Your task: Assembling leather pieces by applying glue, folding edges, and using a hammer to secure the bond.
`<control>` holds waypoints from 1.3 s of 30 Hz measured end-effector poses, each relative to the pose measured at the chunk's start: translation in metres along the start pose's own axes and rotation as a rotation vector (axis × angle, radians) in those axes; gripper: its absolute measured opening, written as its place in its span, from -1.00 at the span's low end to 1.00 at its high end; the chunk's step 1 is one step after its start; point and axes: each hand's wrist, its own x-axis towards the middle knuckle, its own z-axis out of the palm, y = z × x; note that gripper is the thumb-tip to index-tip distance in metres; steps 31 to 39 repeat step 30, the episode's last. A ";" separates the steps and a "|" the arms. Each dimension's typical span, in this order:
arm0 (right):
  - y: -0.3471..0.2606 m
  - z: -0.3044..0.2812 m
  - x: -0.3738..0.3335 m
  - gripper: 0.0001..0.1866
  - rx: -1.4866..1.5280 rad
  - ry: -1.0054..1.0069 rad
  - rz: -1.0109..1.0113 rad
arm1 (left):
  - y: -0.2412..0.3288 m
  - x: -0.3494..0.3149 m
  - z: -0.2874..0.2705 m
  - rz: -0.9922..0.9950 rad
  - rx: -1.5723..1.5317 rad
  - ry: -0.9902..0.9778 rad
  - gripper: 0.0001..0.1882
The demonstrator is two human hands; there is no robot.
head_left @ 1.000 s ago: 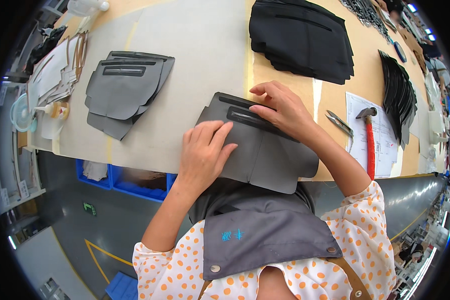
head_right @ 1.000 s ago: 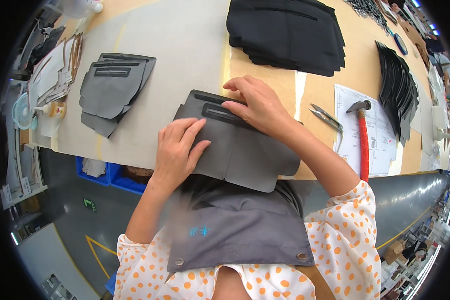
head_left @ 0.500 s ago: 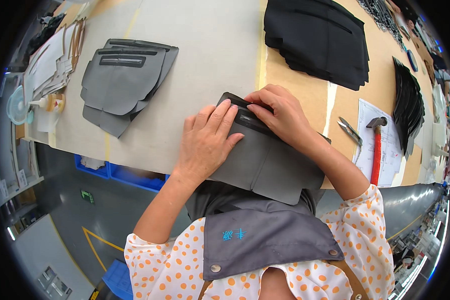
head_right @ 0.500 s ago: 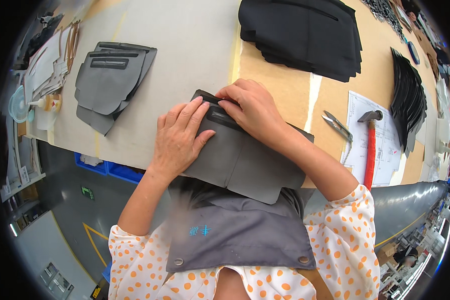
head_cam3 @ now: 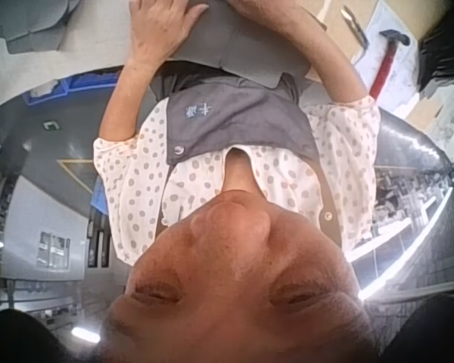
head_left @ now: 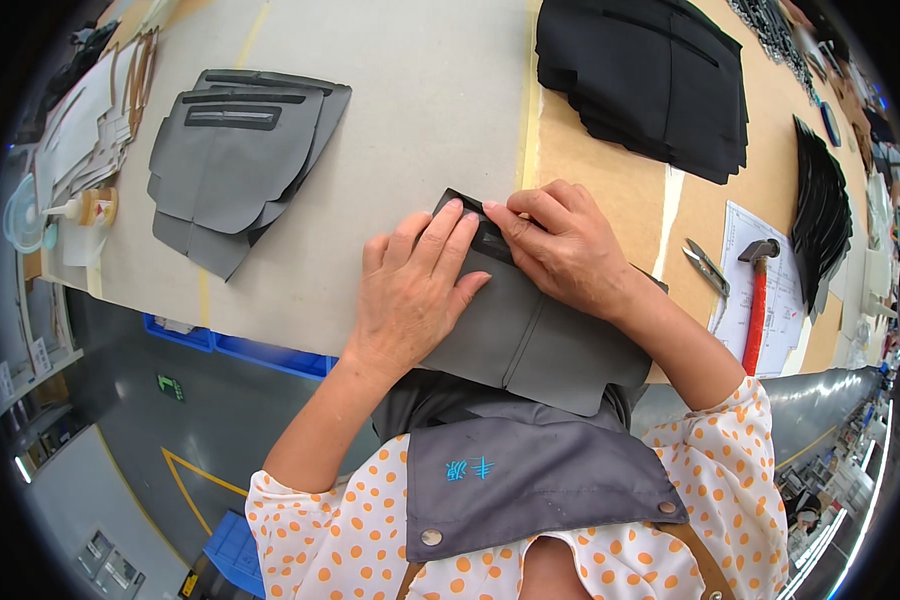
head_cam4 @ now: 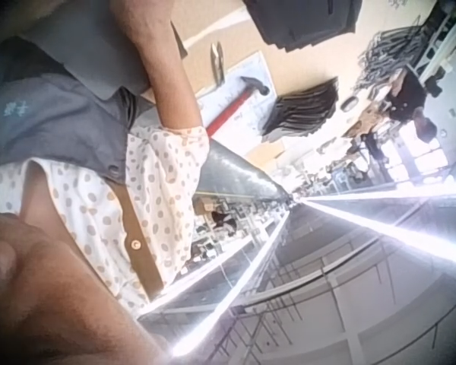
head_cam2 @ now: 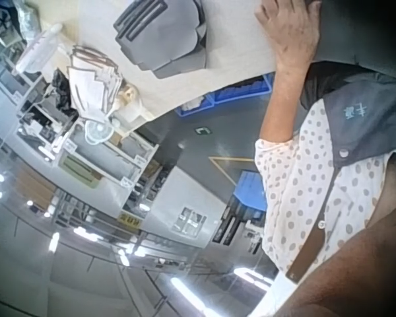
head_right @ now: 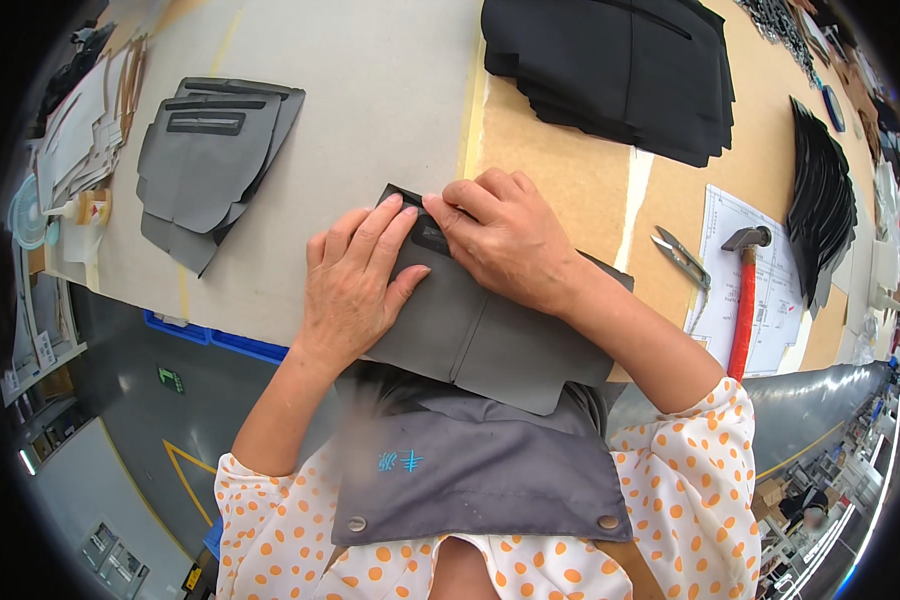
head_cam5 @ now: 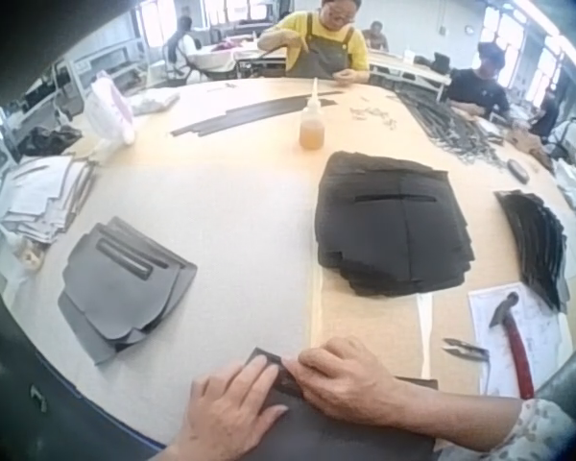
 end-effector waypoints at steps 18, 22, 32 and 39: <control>-0.009 0.006 0.011 -0.50 -0.103 -0.091 0.022 | -0.001 -0.003 0.003 -0.003 -0.037 0.027 -0.44; -0.012 0.005 0.018 -0.51 -0.145 -0.141 0.019 | -0.001 -0.007 0.004 -0.004 -0.032 0.042 -0.45; -0.007 0.013 0.025 -0.48 0.126 -0.112 0.140 | -0.020 -0.007 -0.003 0.006 0.076 0.067 -0.43; -0.007 0.013 0.025 -0.48 0.126 -0.112 0.140 | -0.020 -0.007 -0.003 0.006 0.076 0.067 -0.43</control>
